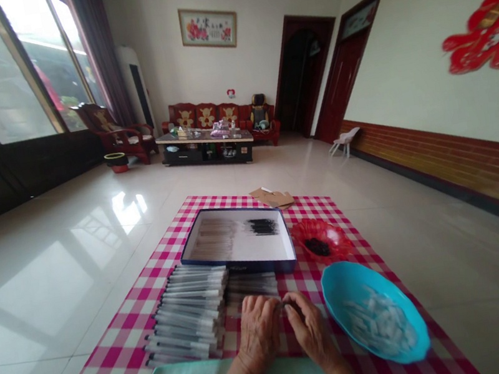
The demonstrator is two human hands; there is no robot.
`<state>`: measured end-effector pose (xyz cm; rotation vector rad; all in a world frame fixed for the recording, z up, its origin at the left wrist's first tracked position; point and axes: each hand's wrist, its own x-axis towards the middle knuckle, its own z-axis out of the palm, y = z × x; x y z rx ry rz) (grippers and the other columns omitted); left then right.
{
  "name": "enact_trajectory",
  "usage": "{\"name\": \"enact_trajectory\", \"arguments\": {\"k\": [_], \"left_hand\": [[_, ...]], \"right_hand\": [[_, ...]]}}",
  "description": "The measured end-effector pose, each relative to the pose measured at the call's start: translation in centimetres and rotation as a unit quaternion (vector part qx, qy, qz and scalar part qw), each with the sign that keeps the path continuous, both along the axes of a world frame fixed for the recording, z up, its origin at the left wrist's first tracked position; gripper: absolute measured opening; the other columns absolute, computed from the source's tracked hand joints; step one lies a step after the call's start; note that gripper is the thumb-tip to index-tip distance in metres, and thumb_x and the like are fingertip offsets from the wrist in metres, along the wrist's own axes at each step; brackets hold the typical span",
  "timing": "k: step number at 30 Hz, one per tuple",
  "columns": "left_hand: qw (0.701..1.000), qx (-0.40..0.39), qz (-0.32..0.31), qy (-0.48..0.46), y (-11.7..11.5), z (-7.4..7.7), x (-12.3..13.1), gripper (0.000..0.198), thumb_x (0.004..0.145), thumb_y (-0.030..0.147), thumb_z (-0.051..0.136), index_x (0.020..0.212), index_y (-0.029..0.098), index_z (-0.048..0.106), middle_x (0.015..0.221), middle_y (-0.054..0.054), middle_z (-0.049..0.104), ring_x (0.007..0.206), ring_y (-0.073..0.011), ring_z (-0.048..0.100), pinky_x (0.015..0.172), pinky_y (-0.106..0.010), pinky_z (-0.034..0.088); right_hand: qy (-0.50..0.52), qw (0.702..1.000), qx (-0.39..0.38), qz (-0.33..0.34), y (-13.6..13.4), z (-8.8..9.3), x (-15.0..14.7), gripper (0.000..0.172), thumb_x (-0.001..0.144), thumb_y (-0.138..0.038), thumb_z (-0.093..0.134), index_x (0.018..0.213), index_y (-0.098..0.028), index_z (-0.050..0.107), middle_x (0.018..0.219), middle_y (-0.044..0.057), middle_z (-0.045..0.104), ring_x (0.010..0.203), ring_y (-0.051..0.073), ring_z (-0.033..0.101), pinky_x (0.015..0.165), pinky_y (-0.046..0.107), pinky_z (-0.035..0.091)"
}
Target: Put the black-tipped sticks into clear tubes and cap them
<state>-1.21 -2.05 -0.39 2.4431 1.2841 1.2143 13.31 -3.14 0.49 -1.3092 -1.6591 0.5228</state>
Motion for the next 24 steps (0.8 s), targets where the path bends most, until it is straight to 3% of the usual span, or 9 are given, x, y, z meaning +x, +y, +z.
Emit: {"name": "enact_trajectory", "arguments": {"k": [9,15,24], "left_hand": [[1.000,0.003,-0.010,0.005,-0.27,0.22,0.06,0.020,0.089,0.014,0.040,0.092,0.019,0.059,0.080,-0.006,0.058,0.076,-0.0208,0.051,0.074,-0.035,0.037],[1.000,-0.009,-0.001,0.004,-0.21,0.29,0.05,0.021,0.090,0.014,0.038,0.092,0.019,0.058,0.081,-0.006,0.058,0.077,-0.0211,0.050,0.074,-0.036,0.037],[1.000,-0.004,-0.001,0.009,-0.25,0.20,0.07,0.021,0.090,0.013,0.039,0.092,0.019,0.059,0.080,-0.006,0.058,0.077,-0.0207,0.050,0.074,-0.035,0.038]], "right_hand": [[-0.012,0.999,0.030,-0.008,0.51,-0.86,0.11,0.029,0.093,-0.031,0.040,0.072,-0.020,0.057,0.071,0.003,0.059,0.068,0.016,0.058,0.065,0.024,0.045],[0.006,1.000,0.023,0.016,0.09,-0.24,0.30,0.016,0.091,-0.029,0.044,0.093,-0.020,0.057,0.087,0.004,0.063,0.082,0.017,0.060,0.074,0.026,0.047],[0.009,1.000,0.018,-0.011,0.34,-0.58,0.11,0.027,0.093,-0.032,0.040,0.081,-0.020,0.061,0.081,0.006,0.065,0.079,0.018,0.061,0.072,0.026,0.048]]}}
